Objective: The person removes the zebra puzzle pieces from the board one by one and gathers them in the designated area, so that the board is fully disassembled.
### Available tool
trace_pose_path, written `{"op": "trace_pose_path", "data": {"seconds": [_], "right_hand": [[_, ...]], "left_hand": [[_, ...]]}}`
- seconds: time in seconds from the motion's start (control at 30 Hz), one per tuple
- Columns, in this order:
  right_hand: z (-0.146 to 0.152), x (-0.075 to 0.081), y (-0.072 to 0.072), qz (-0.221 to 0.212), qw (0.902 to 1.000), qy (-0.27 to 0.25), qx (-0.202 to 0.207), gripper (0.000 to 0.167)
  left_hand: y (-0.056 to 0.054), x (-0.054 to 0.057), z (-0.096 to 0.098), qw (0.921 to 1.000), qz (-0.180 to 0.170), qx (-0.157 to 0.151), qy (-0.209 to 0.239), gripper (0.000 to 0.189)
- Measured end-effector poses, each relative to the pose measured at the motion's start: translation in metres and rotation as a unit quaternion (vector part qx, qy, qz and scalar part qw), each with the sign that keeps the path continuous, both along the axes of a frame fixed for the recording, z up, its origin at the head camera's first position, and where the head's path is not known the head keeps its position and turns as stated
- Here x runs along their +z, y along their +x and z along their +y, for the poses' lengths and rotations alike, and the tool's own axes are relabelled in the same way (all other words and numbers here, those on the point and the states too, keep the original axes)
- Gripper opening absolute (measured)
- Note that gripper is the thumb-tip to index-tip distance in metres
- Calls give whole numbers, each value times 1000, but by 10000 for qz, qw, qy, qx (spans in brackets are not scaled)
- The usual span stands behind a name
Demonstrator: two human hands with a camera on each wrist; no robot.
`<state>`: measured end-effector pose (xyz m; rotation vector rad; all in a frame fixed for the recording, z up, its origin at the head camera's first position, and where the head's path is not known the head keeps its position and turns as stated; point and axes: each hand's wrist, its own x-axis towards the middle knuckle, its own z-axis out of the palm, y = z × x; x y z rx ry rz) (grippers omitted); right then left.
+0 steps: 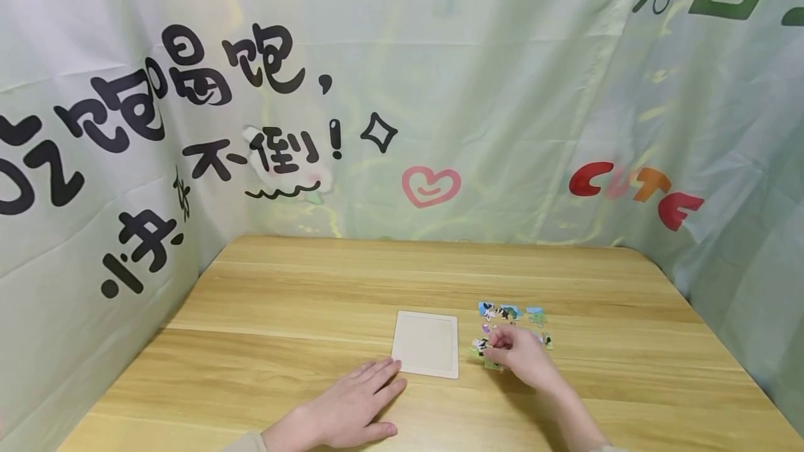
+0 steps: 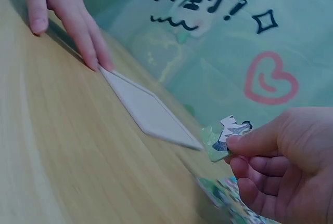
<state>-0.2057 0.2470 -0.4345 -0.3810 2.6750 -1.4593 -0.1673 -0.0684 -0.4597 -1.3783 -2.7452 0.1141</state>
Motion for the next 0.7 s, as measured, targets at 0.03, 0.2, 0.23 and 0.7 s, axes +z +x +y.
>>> {"op": "trace_pose_path", "data": {"seconds": [0.03, 0.2, 0.23, 0.7], "right_hand": [[4, 0, 1, -14, 10000, -25, -19, 16], [21, 2, 5, -166, 9993, -171, -278, 17], [24, 2, 6, -173, 9991, -174, -342, 18], [77, 3, 18, -427, 9970, 238, -592, 21]], "left_hand": [[0, 0, 0, 10000, -1, 4, -5, 67], [0, 1, 0, 10000, -95, 23, -9, 67], [0, 2, 0, 9999, -105, 23, -12, 67], [1, 2, 0, 10000, -27, -34, -7, 66]]}}
